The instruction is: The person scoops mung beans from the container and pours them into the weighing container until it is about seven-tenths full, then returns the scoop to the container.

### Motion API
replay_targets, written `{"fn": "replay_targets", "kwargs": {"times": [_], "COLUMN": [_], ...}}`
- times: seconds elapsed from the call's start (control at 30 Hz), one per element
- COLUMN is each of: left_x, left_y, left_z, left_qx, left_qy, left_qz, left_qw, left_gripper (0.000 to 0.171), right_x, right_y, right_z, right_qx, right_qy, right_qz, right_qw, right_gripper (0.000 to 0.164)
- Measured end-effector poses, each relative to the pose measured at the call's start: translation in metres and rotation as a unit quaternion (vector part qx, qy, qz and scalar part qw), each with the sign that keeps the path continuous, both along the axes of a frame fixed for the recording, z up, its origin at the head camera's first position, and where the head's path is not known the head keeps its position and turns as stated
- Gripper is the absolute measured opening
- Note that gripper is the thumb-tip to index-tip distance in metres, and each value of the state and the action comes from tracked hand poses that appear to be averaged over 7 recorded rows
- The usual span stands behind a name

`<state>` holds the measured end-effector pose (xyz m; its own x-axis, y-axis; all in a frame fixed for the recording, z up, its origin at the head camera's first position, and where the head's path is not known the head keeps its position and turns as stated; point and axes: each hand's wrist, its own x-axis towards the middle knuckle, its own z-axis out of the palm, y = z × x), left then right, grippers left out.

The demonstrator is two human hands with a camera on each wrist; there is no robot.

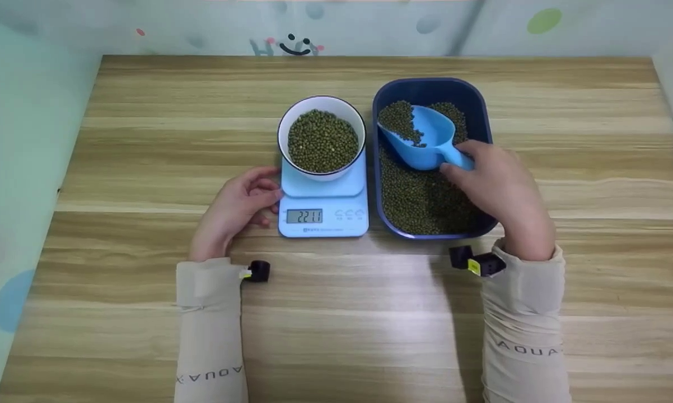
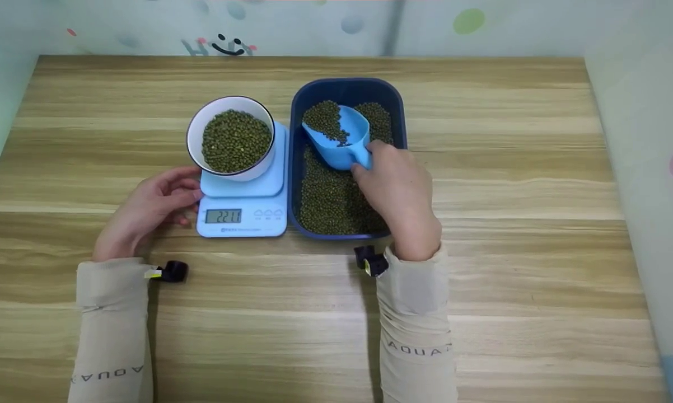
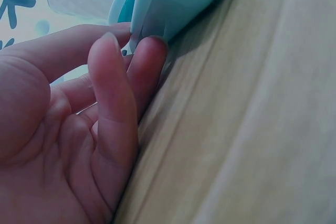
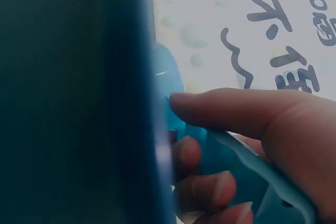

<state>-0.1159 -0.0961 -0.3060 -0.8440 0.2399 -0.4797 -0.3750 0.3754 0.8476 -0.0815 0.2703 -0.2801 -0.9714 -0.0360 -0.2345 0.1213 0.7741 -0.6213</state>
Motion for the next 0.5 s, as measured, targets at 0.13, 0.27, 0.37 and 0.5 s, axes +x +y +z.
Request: {"fn": "replay_targets", "kwargs": {"times": [0.13,0.27,0.37,0.5], "left_x": [0.0005,0.0016,0.0015,-0.0001], "left_y": [-0.0009,0.0027,0.0027,-0.0001], "left_z": [-0.0002,0.0075,0.0067,-0.0013], "left_qx": [0.006,0.007,0.004,0.010], "left_qy": [0.001,-0.004,-0.002,0.000], "left_qz": [0.000,-0.001,0.001,0.005], "left_qw": [1.0000,1.0000,1.0000,0.9999], "left_gripper": [0.054,0.054,0.053,0.054], "right_x": [-0.0002,0.0004,0.0011,0.0019], "right_y": [0.0004,0.0020,0.0030,0.0036], "right_z": [0.0002,0.0008,0.0016,0.0031], "right_qx": [0.002,-0.002,-0.002,0.000], "right_qy": [0.009,0.013,0.013,0.016], "right_qz": [0.002,-0.001,-0.001,-0.006], "right_qw": [1.000,1.000,1.000,1.000], "right_gripper": [0.031,0.035,0.036,0.034]}}
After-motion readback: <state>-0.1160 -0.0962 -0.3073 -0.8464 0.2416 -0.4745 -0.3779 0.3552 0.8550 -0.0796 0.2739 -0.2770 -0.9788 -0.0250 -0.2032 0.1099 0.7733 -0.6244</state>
